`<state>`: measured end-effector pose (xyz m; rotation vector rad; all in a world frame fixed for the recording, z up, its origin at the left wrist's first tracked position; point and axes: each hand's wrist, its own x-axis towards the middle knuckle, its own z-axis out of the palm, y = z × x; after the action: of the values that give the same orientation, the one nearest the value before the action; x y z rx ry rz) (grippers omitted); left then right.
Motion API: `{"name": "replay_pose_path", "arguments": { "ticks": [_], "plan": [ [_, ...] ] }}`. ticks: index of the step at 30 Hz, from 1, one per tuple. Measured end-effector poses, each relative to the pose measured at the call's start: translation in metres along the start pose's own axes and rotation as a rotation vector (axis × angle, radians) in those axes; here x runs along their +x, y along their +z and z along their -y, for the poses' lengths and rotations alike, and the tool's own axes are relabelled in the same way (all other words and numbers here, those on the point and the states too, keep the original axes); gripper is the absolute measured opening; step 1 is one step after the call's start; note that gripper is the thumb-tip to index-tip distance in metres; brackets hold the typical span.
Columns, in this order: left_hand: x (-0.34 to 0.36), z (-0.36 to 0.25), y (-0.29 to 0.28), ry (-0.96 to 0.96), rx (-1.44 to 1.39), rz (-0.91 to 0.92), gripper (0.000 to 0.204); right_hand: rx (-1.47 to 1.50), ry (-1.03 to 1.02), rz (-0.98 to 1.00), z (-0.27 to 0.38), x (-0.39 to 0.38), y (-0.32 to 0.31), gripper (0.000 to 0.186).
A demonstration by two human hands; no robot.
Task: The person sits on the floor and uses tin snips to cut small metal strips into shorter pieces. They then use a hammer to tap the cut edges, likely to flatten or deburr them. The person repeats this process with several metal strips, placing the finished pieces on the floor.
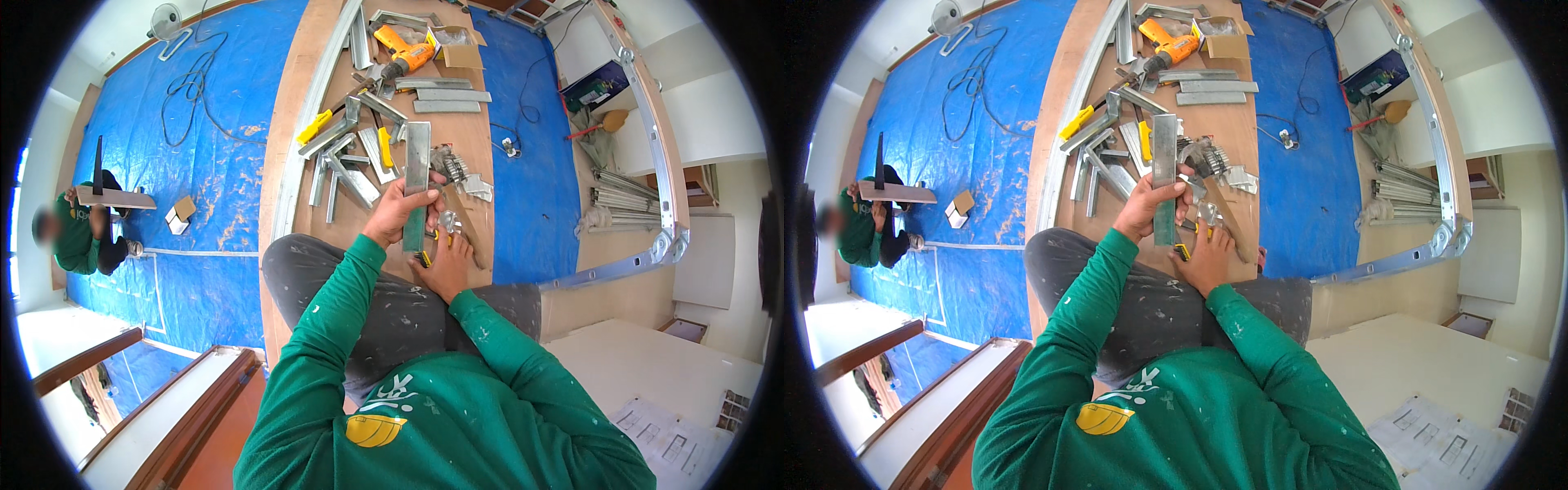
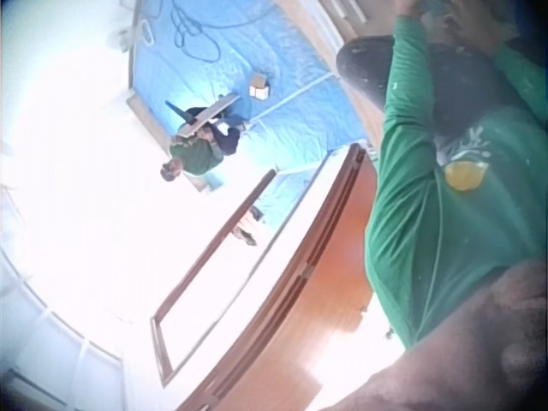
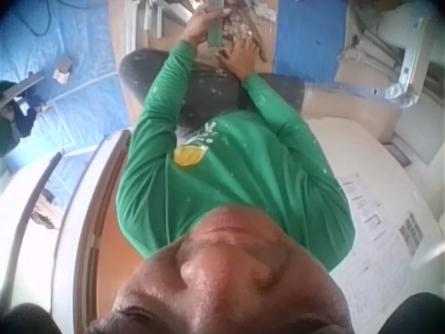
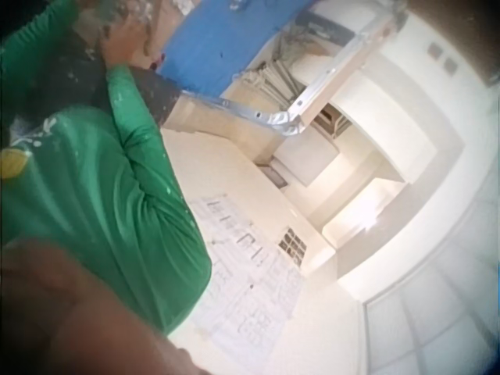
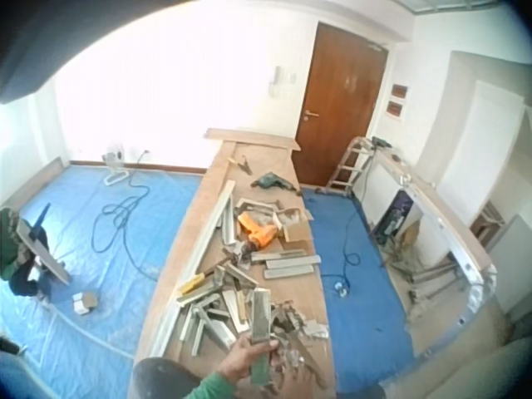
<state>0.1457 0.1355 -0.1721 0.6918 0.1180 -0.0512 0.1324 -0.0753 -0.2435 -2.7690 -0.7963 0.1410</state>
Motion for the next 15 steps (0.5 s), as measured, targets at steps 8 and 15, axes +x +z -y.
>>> {"name": "replay_pose_path", "arguments": {
  "ticks": [8,15],
  "plan": [
    [0.0,0.0,0.002,-0.005,-0.02,0.021,0.031,0.014,-0.053,-0.011,0.003,-0.003,-0.004,0.11],
    [-0.003,0.003,0.006,-0.032,0.047,-0.021,0.034,0.078,-0.107,-0.037,-0.006,-0.004,-0.02,0.095]
  ]
}}
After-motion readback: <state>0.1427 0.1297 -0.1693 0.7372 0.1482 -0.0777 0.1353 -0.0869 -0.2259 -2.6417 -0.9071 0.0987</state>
